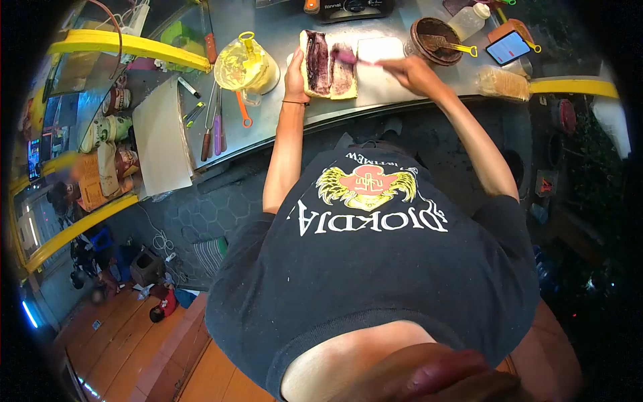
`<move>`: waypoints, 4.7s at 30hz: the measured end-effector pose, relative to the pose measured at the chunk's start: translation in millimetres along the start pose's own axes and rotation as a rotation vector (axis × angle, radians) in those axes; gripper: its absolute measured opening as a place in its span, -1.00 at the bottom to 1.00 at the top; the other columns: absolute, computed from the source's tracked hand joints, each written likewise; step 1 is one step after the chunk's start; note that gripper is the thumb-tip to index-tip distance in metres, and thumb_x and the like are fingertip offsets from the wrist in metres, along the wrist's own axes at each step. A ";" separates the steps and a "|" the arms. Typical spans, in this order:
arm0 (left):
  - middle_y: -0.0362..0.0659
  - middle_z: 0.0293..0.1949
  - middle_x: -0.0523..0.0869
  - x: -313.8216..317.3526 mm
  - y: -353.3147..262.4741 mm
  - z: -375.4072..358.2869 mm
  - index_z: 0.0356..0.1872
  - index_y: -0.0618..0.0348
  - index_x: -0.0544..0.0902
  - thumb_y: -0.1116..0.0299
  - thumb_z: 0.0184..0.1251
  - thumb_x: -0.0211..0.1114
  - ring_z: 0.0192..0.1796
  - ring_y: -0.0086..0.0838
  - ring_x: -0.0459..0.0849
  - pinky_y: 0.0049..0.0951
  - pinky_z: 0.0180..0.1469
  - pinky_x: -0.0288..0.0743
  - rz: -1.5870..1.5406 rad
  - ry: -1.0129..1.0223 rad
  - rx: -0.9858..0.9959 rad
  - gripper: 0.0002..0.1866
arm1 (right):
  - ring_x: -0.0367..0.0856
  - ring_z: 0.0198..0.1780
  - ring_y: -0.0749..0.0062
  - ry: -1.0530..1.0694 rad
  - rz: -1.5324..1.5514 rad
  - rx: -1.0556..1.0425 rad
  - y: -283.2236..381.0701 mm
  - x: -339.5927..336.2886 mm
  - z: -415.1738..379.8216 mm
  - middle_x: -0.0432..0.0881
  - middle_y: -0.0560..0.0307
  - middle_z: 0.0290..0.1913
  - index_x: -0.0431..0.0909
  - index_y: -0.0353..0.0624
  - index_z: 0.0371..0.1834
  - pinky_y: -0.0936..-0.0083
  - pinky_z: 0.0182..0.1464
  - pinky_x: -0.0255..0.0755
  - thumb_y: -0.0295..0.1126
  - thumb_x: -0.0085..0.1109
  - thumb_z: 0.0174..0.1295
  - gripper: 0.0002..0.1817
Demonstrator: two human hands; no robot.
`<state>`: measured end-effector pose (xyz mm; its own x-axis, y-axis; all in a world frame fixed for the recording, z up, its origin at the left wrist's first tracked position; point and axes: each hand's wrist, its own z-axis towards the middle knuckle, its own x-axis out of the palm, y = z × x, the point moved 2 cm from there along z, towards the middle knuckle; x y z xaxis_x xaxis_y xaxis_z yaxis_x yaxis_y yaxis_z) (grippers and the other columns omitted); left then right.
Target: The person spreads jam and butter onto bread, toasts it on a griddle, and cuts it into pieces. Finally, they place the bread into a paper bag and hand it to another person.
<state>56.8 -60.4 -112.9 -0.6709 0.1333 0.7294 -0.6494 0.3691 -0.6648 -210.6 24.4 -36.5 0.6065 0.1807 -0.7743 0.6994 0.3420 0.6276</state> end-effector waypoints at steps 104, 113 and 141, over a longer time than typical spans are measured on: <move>0.23 0.22 0.51 25.4 45.5 -16.1 0.33 0.40 0.33 0.13 0.44 0.16 0.30 -0.05 0.47 -0.22 0.34 0.30 1.073 -0.146 0.171 -0.39 | 0.20 -0.68 0.74 -1.401 0.711 0.358 -107.5 -227.3 -69.5 0.31 0.39 -0.63 0.60 -0.37 -0.14 0.58 -0.51 0.52 -0.47 0.19 0.27 -0.81; 0.05 0.05 0.66 -21.6 30.1 -12.8 0.22 0.31 0.45 0.13 0.53 0.04 0.16 -0.23 0.62 -0.32 0.16 0.48 0.844 -0.042 0.103 -0.53 | 0.41 -0.63 0.56 -1.124 0.771 0.367 -157.7 -243.0 5.4 0.46 0.25 -0.56 0.54 -0.28 -0.29 0.38 -0.40 0.70 -0.37 0.07 0.39 -0.82; 0.10 0.26 0.52 16.2 26.2 -11.7 0.34 0.39 0.34 0.20 0.40 0.26 0.27 -0.25 0.52 -0.35 0.30 0.35 1.042 0.256 -0.001 -0.38 | 0.61 -0.42 0.61 -0.608 0.162 0.185 -47.6 -163.5 -28.0 0.69 0.15 -0.36 0.67 -0.22 -0.05 0.61 -0.34 0.54 -0.51 0.07 0.28 -0.76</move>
<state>33.1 -37.8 -116.7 -0.7991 0.5720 -0.1849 0.2001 -0.0369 -0.9791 -353.6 4.5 58.0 0.7774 -0.3559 -0.5186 0.6016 0.1802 0.7782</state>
